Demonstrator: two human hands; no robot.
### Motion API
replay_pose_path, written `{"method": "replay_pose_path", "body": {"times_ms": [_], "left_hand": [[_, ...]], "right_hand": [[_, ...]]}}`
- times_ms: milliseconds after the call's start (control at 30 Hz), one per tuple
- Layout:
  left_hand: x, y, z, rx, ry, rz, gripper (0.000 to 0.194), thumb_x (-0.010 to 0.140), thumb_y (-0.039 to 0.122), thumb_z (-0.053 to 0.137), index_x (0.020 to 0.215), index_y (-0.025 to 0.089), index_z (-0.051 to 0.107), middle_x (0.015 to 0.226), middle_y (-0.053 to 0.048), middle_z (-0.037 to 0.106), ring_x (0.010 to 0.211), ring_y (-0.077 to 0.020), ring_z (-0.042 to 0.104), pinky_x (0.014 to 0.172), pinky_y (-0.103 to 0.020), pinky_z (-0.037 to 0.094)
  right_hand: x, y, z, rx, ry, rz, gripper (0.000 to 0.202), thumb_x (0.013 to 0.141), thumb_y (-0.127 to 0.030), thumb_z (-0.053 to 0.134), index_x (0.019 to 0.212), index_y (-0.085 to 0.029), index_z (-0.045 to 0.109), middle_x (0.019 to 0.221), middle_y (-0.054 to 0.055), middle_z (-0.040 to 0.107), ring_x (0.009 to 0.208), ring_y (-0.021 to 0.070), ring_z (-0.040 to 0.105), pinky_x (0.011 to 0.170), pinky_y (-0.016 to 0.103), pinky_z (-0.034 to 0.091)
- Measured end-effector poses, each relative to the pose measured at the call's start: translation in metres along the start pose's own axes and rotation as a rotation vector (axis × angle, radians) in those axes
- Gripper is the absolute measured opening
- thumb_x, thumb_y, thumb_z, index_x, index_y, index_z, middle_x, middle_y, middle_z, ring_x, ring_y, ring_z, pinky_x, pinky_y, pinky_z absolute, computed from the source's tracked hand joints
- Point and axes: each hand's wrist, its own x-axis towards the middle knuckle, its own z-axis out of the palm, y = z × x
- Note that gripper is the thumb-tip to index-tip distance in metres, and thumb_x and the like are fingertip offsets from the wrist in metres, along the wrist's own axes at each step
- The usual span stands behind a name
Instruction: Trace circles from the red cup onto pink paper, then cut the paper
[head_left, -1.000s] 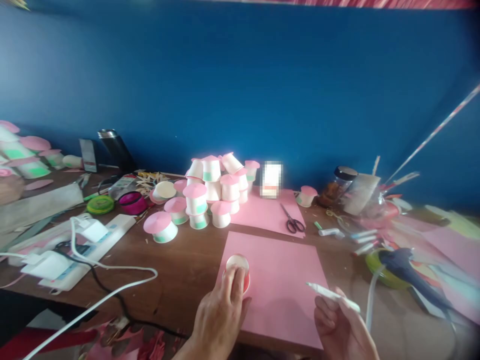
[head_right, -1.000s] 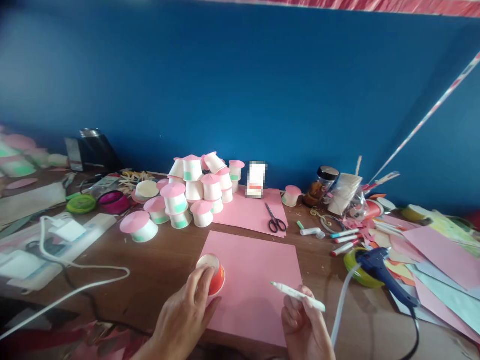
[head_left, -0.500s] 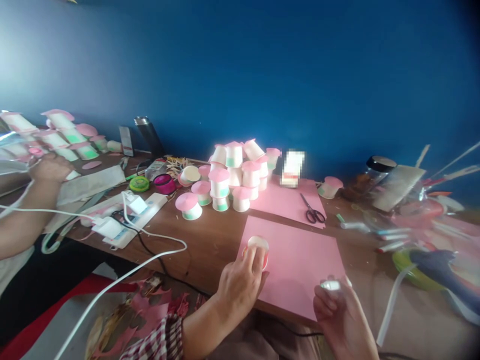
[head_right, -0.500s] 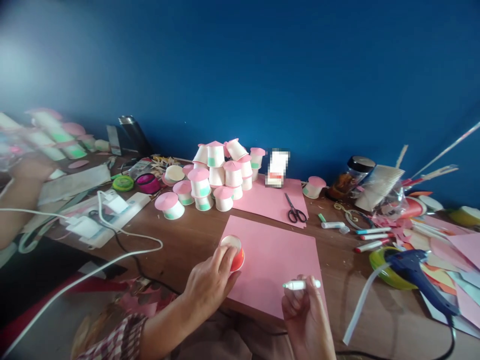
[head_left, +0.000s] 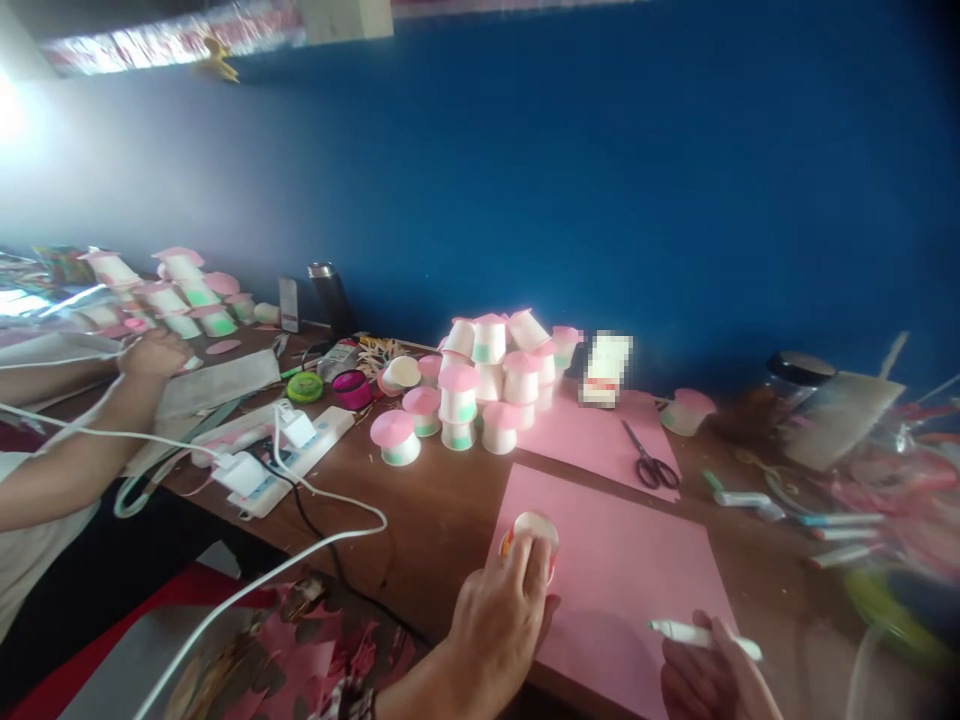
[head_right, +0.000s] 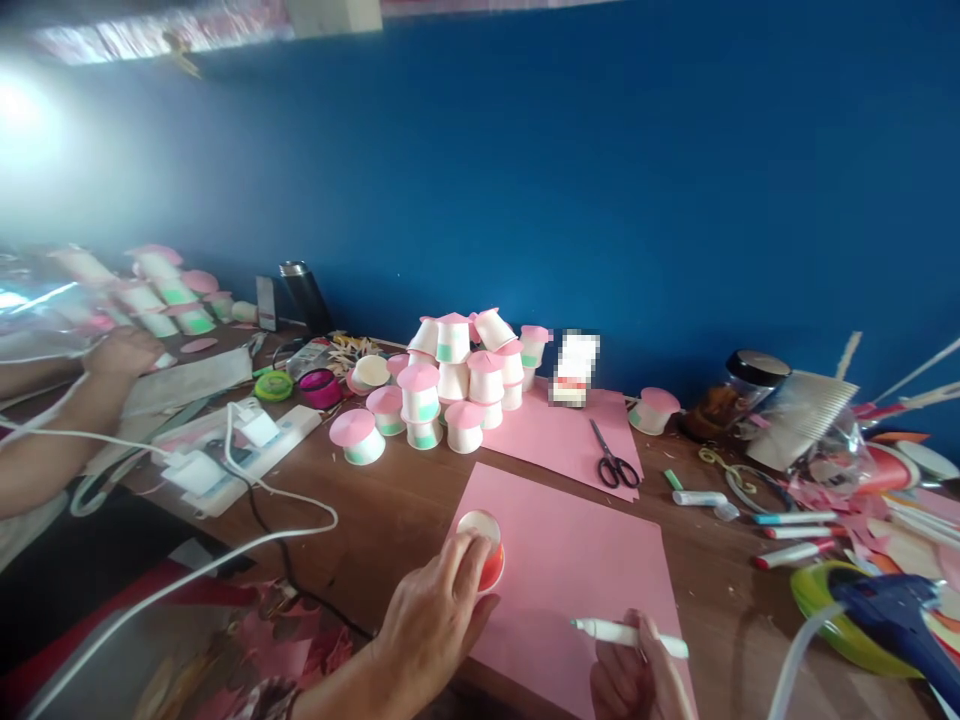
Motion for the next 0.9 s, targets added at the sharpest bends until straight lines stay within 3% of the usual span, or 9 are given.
{"method": "replay_pose_path", "body": {"times_ms": [333, 467, 600, 667, 767, 900], "left_hand": [[-0.006, 0.003, 0.018, 0.062, 0.182, 0.005, 0.065, 0.067, 0.026, 0.075, 0.123, 0.012, 0.046, 0.119, -0.013, 0.061, 0.081, -0.0212, 0.068, 0.053, -0.029, 0.056], [-0.004, 0.003, 0.016, 0.029, 0.173, 0.005, 0.062, 0.069, 0.024, 0.074, 0.123, 0.014, 0.046, 0.119, -0.012, 0.06, 0.081, -0.0191, 0.067, 0.053, -0.026, 0.055], [-0.004, 0.004, 0.02, 0.028, 0.196, -0.009, 0.064, 0.067, 0.026, 0.076, 0.122, 0.013, 0.047, 0.119, -0.012, 0.061, 0.075, -0.0188, 0.067, 0.051, -0.027, 0.054], [-0.006, 0.004, 0.024, 0.016, 0.205, -0.004, 0.065, 0.066, 0.027, 0.077, 0.122, 0.012, 0.048, 0.121, -0.013, 0.061, 0.074, -0.0186, 0.066, 0.052, -0.028, 0.054], [-0.008, 0.002, 0.029, 0.018, 0.22, 0.018, 0.064, 0.067, 0.027, 0.075, 0.124, 0.012, 0.048, 0.124, -0.014, 0.059, 0.074, -0.019, 0.065, 0.053, -0.029, 0.054], [-0.008, 0.001, 0.029, 0.043, 0.213, 0.027, 0.058, 0.072, 0.023, 0.069, 0.126, 0.015, 0.05, 0.127, -0.011, 0.057, 0.069, -0.017, 0.063, 0.05, -0.029, 0.051]], "right_hand": [[-0.026, -0.026, 0.03, -0.042, -0.053, -0.08, 0.026, 0.065, -0.025, 0.082, 0.07, -0.018, 0.057, 0.055, -0.008, 0.043, 0.045, 0.0041, 0.042, 0.038, 0.014, 0.04], [-0.027, -0.052, 0.051, -0.191, -0.038, -0.259, 0.028, 0.064, -0.026, 0.083, 0.067, -0.018, 0.057, 0.055, -0.008, 0.043, 0.044, 0.0036, 0.038, 0.037, 0.014, 0.035], [-0.017, -0.072, 0.088, -0.476, -0.147, -0.52, 0.032, 0.066, -0.034, 0.082, 0.059, -0.018, 0.055, 0.049, -0.007, 0.04, 0.045, 0.0062, 0.037, 0.039, 0.018, 0.033], [-0.004, -0.072, 0.107, -0.66, -0.213, -0.621, 0.025, 0.073, -0.036, 0.076, 0.064, -0.02, 0.059, 0.05, -0.005, 0.044, 0.046, 0.0082, 0.038, 0.04, 0.021, 0.032], [0.02, -0.058, 0.133, -0.999, -0.389, -0.699, 0.015, 0.084, -0.036, 0.064, 0.082, -0.021, 0.061, 0.057, -0.003, 0.052, 0.05, 0.0112, 0.044, 0.044, 0.024, 0.035], [0.047, -0.025, 0.164, -1.432, -0.598, -0.673, 0.014, 0.091, -0.031, 0.052, 0.082, -0.02, 0.056, 0.06, -0.004, 0.05, 0.054, 0.0116, 0.046, 0.048, 0.024, 0.036]]}}
